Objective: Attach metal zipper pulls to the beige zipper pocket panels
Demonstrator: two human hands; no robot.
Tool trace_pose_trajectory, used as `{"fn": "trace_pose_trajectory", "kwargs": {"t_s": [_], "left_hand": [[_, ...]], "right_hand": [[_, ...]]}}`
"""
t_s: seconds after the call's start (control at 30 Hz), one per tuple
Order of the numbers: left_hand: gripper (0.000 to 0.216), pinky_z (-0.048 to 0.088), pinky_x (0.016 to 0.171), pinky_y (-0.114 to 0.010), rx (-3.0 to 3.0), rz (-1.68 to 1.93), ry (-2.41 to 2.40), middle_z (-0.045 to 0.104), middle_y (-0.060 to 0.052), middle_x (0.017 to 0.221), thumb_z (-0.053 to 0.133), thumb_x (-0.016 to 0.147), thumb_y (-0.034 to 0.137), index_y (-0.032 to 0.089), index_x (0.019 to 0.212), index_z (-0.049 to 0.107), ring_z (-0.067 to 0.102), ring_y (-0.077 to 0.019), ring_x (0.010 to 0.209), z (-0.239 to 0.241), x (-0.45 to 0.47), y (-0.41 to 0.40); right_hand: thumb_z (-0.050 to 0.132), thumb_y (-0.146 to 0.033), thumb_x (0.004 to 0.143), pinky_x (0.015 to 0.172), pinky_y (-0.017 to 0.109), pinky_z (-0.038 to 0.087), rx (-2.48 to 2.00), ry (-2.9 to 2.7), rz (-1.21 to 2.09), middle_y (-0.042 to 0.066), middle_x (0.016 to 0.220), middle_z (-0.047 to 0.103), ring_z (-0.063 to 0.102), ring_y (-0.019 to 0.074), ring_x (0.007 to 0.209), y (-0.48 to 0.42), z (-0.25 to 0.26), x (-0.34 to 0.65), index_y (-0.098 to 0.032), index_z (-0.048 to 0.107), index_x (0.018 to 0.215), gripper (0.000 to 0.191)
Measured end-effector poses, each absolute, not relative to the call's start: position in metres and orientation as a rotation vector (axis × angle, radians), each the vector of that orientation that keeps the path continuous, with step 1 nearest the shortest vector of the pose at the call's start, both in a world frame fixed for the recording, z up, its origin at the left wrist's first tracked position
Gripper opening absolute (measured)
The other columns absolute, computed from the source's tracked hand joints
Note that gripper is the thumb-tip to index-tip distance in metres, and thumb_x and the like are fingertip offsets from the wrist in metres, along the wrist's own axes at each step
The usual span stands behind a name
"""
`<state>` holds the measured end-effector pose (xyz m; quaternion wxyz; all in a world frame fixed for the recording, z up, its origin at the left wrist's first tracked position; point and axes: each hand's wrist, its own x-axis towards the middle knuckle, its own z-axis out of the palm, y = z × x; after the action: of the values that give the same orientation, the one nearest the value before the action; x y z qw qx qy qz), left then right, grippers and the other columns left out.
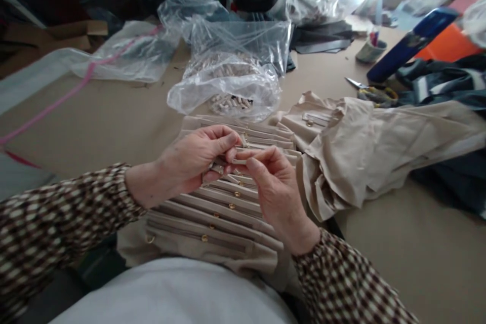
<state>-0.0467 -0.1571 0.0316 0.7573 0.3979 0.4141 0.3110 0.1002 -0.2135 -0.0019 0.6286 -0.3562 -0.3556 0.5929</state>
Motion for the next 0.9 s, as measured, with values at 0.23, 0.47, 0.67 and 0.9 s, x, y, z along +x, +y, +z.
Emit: {"fn": "trace_pose_trajectory", "kwargs": {"t_s": [0.23,0.47,0.67,0.9], "left_hand": [[0.024,0.025,0.032,-0.012,1.06,0.479,0.97,0.046,0.008,0.051,0.069,0.086,0.034,0.016,0.078,0.054,0.04,-0.0029,0.035,0.024,-0.05,-0.164],[0.022,0.033,0.043,-0.017,1.374,0.207,0.901,0.051,0.006,0.059,0.066,0.082,0.037,0.015,0.079,0.062,0.043,-0.005,0.045,0.01,-0.06,-0.163],[0.018,0.03,0.05,-0.021,1.837,-0.06,0.86,0.048,0.005,0.057,0.057,0.083,0.022,0.014,0.069,0.063,0.041,-0.0075,0.054,0.011,-0.064,-0.162],[0.022,0.028,0.05,-0.024,2.09,-0.256,0.982,0.053,0.003,0.055,0.056,0.084,0.023,0.015,0.065,0.06,0.044,-0.0097,0.052,0.019,-0.061,-0.163]], "right_hand": [[0.068,-0.022,0.086,0.047,0.019,0.047,-1.001,-1.09,1.166,-0.007,0.061,0.061,0.056,0.008,0.049,-0.213,0.006,0.117,-0.023,0.061,0.082,0.008],[0.053,-0.021,0.092,0.05,0.02,0.042,-1.212,-1.588,1.264,-0.005,0.065,0.057,0.051,0.0086,0.054,-0.222,-0.013,0.124,-0.026,0.059,0.126,0.035],[0.05,-0.022,0.093,0.064,0.023,0.048,-1.298,-2.018,1.145,0.001,0.088,0.072,0.062,0.0125,0.072,-0.229,-0.018,0.131,-0.024,0.056,0.13,0.038],[0.053,-0.014,0.087,0.058,0.022,0.039,-1.536,-2.18,0.926,-0.003,0.066,0.067,0.057,0.0107,0.059,-0.228,-0.027,0.128,-0.021,0.069,0.077,0.02]]}}
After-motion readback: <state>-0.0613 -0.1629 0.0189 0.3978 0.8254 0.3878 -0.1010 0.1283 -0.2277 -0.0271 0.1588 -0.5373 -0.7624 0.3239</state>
